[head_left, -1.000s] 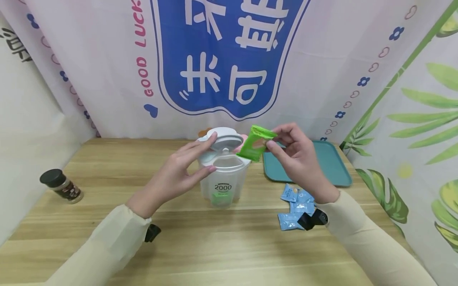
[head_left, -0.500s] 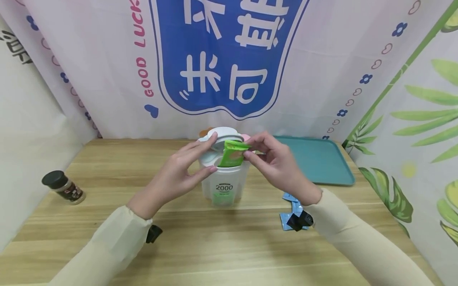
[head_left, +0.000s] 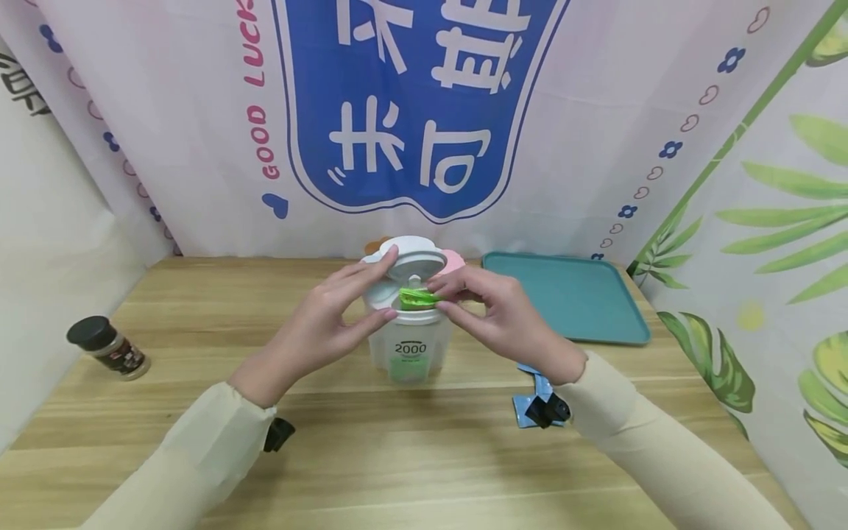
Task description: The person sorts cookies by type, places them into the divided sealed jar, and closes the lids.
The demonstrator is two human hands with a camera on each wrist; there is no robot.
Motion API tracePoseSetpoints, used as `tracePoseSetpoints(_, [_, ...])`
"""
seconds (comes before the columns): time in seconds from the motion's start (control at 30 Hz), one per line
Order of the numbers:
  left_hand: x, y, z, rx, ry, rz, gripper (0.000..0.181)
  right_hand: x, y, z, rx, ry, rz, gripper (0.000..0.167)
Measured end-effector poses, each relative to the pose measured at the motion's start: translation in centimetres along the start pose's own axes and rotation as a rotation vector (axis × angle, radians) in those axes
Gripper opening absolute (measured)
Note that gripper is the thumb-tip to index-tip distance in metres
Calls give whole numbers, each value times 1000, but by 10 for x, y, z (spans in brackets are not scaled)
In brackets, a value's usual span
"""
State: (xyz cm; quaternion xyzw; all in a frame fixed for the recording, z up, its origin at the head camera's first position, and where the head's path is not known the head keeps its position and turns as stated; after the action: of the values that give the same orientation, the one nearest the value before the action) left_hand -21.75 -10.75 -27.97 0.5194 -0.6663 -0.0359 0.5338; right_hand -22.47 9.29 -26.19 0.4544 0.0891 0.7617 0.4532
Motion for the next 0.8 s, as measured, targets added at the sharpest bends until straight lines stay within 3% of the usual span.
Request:
tracePoseSetpoints(0.17, [0, 0, -1, -14, 2, -6, 78, -2, 1, 4, 51, -122, 24, 7])
tracePoseSetpoints(0.37, [1, -1, -1, -18, 0, -10, 78, -5, 0, 5, 76, -196, 77, 13])
tracePoseSetpoints(0.8, [1, 0, -2, -23, 6, -9, 78, -6, -3, 9, 137, -218, 75, 17])
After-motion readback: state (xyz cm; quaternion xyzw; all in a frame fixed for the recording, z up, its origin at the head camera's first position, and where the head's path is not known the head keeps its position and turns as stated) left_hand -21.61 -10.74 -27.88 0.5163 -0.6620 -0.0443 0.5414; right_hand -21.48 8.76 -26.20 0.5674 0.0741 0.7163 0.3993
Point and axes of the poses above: each hand's wrist, its own y-axis towards the middle knuckle, its own x-axis out of the back of the hand, z = x × y, the point moved 7 cm from there along y, towards the middle knuckle
